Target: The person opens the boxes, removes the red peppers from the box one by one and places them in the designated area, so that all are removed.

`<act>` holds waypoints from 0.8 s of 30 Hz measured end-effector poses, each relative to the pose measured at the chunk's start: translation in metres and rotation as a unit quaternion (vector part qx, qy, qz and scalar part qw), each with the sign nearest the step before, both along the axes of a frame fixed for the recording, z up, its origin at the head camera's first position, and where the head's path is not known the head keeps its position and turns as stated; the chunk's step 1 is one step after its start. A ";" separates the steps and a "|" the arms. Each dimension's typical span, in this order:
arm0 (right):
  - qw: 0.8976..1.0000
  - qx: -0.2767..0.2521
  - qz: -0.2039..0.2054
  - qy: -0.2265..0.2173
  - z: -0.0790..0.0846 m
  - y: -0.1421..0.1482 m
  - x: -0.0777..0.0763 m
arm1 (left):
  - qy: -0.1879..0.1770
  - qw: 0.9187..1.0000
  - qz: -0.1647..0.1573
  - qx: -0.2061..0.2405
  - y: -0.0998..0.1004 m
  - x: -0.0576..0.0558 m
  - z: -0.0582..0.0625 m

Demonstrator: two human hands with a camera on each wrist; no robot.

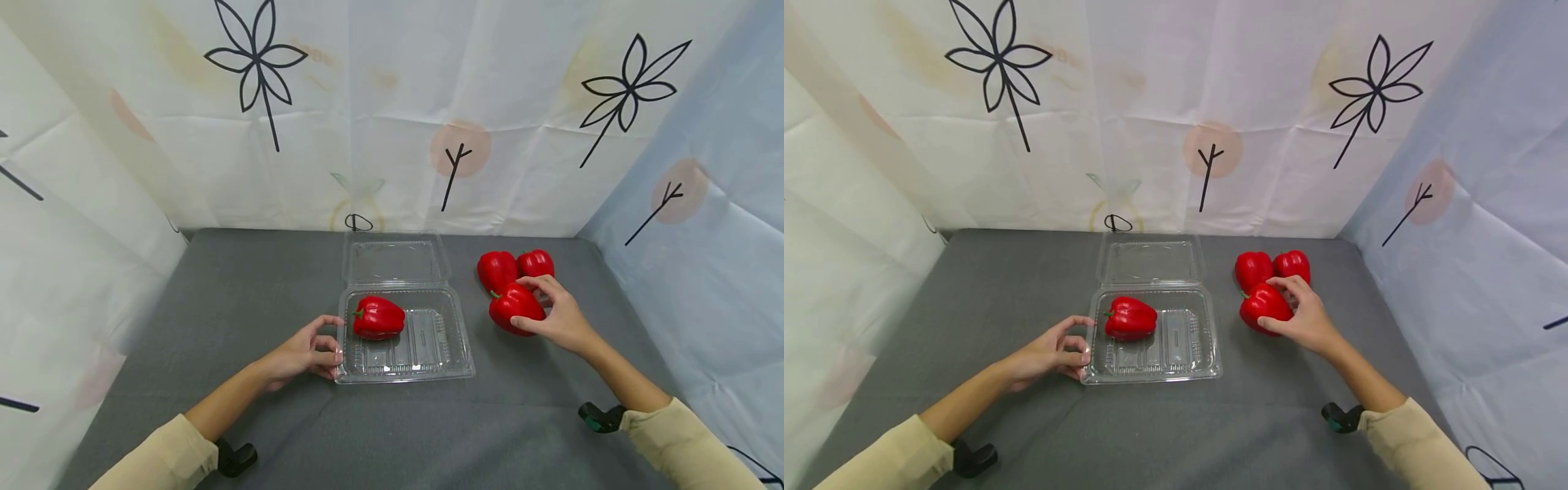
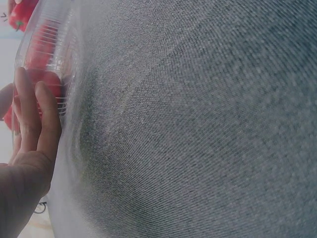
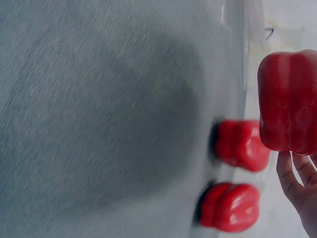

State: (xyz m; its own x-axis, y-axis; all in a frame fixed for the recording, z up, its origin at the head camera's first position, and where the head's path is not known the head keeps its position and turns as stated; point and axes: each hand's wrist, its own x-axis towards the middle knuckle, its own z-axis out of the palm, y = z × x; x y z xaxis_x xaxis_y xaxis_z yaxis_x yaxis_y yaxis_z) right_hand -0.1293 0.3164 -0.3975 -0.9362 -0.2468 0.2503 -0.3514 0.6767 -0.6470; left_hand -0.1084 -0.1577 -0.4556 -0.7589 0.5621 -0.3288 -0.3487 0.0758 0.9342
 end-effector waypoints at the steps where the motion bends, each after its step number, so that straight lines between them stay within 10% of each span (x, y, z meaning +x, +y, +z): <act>1: 1.000 0.001 -0.006 -0.004 -0.001 0.003 -0.001 | 0.000 1.000 0.000 0.000 0.000 0.000 0.000; 24: 0.995 0.033 -0.095 -0.028 -0.032 0.063 -0.004 | -0.003 1.000 0.000 -0.008 -0.001 0.000 0.001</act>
